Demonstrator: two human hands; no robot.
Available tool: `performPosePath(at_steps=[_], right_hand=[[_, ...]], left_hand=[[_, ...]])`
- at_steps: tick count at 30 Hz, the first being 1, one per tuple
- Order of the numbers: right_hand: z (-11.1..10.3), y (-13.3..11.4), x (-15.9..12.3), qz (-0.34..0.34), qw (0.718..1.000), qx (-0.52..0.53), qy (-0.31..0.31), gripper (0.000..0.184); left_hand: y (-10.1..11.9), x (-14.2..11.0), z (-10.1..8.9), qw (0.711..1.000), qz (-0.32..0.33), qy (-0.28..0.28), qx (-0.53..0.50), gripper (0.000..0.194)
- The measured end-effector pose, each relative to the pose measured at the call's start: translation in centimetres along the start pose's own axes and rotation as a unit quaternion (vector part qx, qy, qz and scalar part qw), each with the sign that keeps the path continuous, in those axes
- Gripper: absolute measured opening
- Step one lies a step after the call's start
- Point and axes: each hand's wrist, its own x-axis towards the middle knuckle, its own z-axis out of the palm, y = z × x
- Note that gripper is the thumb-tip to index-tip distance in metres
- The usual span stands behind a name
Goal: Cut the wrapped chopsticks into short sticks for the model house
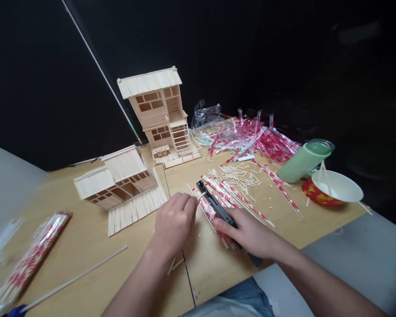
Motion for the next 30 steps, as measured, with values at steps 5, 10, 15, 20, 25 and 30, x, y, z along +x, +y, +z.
performPosePath(at_steps=[5, 10, 15, 20, 25, 30], right_hand=[[-1.8, 1.5, 0.2, 0.030, 0.997, -0.053, 0.042, 0.040], [-3.2, 4.2, 0.2, 0.096, 0.994, 0.006, 0.060, 0.038], [-4.4, 7.1, 0.4, 0.137, 0.984, 0.056, 0.100, 0.043], [-8.1, 9.0, 1.8, 0.173, 0.959, -0.094, 0.205, 0.036], [-10.7, 10.3, 4.5, 0.166, 0.905, -0.298, 0.253, 0.024], [-10.4, 11.2, 7.7, 0.152, 0.902, -0.322, 0.243, 0.035]], left_hand=[[0.9, 3.2, 0.8, 0.997, 0.045, -0.045, 0.033, 0.017], [2.8, 7.1, 2.3, 0.986, 0.059, -0.153, 0.012, 0.018], [4.3, 10.2, 4.4, 0.976, 0.037, -0.214, -0.027, 0.018], [4.0, 9.3, 4.1, 0.979, -0.037, -0.197, -0.037, 0.027], [2.3, 1.9, 0.8, 0.969, -0.127, -0.165, -0.133, 0.030], [0.3, -8.3, -2.8, 0.962, -0.199, -0.119, -0.146, 0.031]])
